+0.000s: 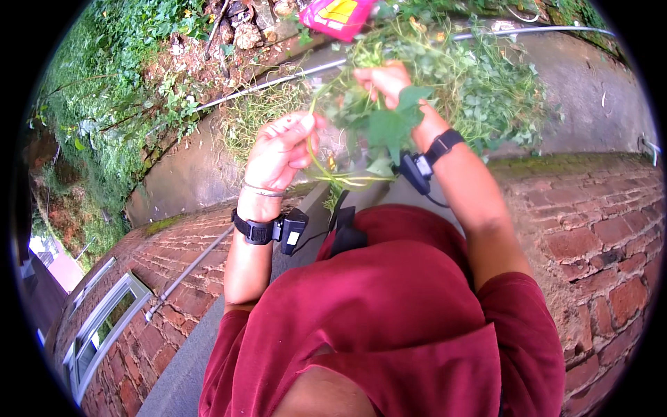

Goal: The person strips leaves from various plant stems by hand and places the gathered leaves onto a pile on their lap.

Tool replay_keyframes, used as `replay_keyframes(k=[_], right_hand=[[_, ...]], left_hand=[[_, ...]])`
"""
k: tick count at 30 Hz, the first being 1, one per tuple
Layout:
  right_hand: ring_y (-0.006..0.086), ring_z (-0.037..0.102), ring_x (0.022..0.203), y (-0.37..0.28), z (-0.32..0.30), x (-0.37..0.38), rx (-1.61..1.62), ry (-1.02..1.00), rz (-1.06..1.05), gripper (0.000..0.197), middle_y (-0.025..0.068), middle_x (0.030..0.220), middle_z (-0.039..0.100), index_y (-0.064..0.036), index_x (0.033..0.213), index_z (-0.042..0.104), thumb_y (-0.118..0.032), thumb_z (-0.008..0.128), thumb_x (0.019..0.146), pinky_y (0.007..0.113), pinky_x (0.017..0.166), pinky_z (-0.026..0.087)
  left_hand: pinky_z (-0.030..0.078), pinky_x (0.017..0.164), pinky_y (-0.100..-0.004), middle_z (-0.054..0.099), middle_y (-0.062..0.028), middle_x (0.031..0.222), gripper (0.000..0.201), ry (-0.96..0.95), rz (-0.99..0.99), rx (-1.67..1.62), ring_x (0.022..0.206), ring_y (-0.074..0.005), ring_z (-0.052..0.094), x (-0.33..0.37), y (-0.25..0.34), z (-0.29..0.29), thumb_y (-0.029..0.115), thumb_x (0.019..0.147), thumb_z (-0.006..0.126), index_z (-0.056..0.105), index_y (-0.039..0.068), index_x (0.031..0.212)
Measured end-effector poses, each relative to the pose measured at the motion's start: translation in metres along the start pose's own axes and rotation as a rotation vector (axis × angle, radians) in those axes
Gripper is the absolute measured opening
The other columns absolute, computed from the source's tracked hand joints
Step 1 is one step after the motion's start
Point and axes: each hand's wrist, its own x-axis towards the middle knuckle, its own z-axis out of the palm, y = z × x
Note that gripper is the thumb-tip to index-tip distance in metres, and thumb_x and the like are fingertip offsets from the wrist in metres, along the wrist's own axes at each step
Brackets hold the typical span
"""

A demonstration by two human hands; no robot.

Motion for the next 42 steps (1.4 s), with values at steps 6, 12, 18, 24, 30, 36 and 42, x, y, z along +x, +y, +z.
replay_keyframes(k=[6, 12, 18, 24, 30, 36, 42], right_hand=[[0.0083, 0.051, 0.05, 0.011, -0.061, 0.006, -0.147, -0.09, 0.024, 0.038, 0.0078, 0.077, 0.065, 0.0073, 0.093, 0.065, -0.024, 0.082, 0.079, 0.021, 0.043, 0.041], [0.0192, 0.062, 0.09, -0.027, -0.069, -0.03, -0.492, -0.01, -0.229, 0.044, 0.0081, 0.098, 0.066, -0.0005, 0.114, 0.063, -0.024, 0.078, 0.081, 0.031, 0.084, 0.05], [0.01, 0.063, 0.091, -0.067, -0.117, -0.072, -0.208, 0.122, -0.37, 0.027, 0.0044, 0.098, 0.072, -0.003, 0.112, 0.071, -0.013, 0.071, 0.086, 0.025, 0.085, 0.049], [0.0127, 0.066, 0.088, -0.048, -0.059, -0.094, -0.128, -0.312, -0.223, 0.027, 0.0072, 0.098, 0.073, 0.0001, 0.101, 0.071, -0.009, 0.08, 0.077, 0.027, 0.084, 0.051], [0.0113, 0.063, 0.077, 0.017, -0.011, -0.089, 0.129, -0.44, -0.051, 0.02, 0.0019, 0.088, 0.067, -0.0008, 0.098, 0.066, 0.001, 0.071, 0.079, 0.025, 0.071, 0.051], [0.0197, 0.066, 0.075, 0.031, -0.056, -0.052, -0.551, 0.162, -0.28, 0.027, 0.0096, 0.078, 0.068, -0.0044, 0.106, 0.068, -0.013, 0.069, 0.08, 0.034, 0.07, 0.051], [0.0114, 0.062, 0.07, -0.017, -0.064, -0.073, -0.129, -0.313, -0.163, 0.014, 0.004, 0.08, 0.069, -0.0004, 0.095, 0.069, -0.009, 0.072, 0.085, 0.026, 0.07, 0.049]], left_hand=[[0.044, 0.061, -0.0266, 0.06, -0.006, 0.087, 0.023, 0.082, 0.067, -0.257, 0.07, -0.01, 0.049, 0.015, -0.018, -0.033, 0.006, 0.095, 0.058, 0.063, -0.009, 0.113], [0.046, 0.059, -0.0275, 0.063, -0.0083, 0.085, 0.026, 0.16, 0.082, -0.169, 0.066, -0.0132, 0.053, 0.034, -0.028, -0.054, -0.005, 0.087, 0.06, 0.062, -0.01, 0.113], [0.046, 0.055, -0.0275, 0.064, -0.01, 0.085, 0.024, 0.384, 0.073, -0.095, 0.065, -0.0149, 0.054, 0.04, -0.042, -0.074, -0.004, 0.087, 0.06, 0.062, -0.009, 0.11], [0.051, 0.064, -0.03, 0.065, -0.0135, 0.09, 0.026, 0.106, 0.088, -0.275, 0.071, -0.0188, 0.059, 0.039, -0.047, -0.002, -0.006, 0.087, 0.062, 0.061, -0.011, 0.112], [0.048, 0.06, -0.0241, 0.066, -0.01, 0.085, 0.021, 0.047, 0.118, -0.18, 0.065, -0.013, 0.057, 0.031, -0.057, 0.014, -0.005, 0.088, 0.062, 0.061, -0.009, 0.109], [0.039, 0.045, -0.0219, 0.065, -0.0112, 0.082, 0.023, 0.122, -0.047, -0.119, 0.061, -0.0101, 0.054, 0.019, -0.048, -0.015, -0.003, 0.089, 0.061, 0.061, -0.008, 0.111], [0.039, 0.053, -0.0263, 0.056, -0.0101, 0.088, 0.029, 0.11, 0.08, -0.432, 0.066, -0.0115, 0.048, 0.039, -0.034, -0.002, -0.001, 0.095, 0.053, 0.052, -0.009, 0.123]])
